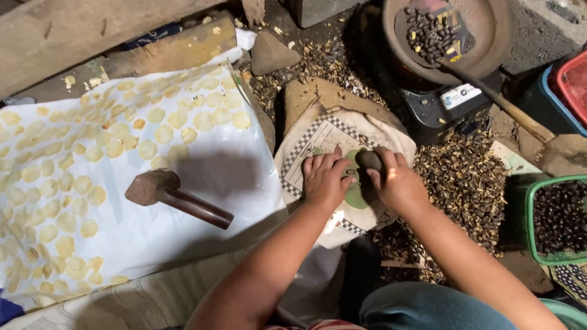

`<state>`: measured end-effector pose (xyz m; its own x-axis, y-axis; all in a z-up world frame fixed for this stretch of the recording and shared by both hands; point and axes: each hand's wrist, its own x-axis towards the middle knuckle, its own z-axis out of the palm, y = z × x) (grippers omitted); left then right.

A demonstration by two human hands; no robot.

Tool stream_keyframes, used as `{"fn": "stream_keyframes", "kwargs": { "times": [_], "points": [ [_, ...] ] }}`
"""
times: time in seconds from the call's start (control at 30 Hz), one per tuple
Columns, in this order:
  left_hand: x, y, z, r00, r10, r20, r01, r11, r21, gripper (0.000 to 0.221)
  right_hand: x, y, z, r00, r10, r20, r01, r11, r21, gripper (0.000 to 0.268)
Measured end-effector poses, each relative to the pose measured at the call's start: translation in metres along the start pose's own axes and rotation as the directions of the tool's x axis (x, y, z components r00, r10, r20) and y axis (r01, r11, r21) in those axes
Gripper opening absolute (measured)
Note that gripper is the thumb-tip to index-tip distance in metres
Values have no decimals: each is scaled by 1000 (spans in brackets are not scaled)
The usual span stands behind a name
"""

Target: Flattening roasted nuts into thin discs using a wooden mallet and a stone on a floor-level workspace

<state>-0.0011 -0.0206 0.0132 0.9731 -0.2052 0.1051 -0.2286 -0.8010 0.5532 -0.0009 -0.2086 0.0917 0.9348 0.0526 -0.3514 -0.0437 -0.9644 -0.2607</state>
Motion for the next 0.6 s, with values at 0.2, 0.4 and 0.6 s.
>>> {"fn": "stream_keyframes", "kwargs": {
  "times": [0.2, 0.4, 0.6],
  "points": [
    [3, -10, 5, 998, 25, -50, -27, 999, -39, 24, -4, -20, -20, 1000, -6, -29, 8, 996, 86, 56],
    [-8, -18, -34, 989, 119, -90, -119, 993, 1, 49, -18, -42, -4, 983, -167, -71, 171, 984, 55, 55],
    [-9, -31, -27, 963, 194, -189, -203, 979, -30, 33, 0, -21, -4, 999, 33, 29, -41, 952, 302, 56]
  ]
}}
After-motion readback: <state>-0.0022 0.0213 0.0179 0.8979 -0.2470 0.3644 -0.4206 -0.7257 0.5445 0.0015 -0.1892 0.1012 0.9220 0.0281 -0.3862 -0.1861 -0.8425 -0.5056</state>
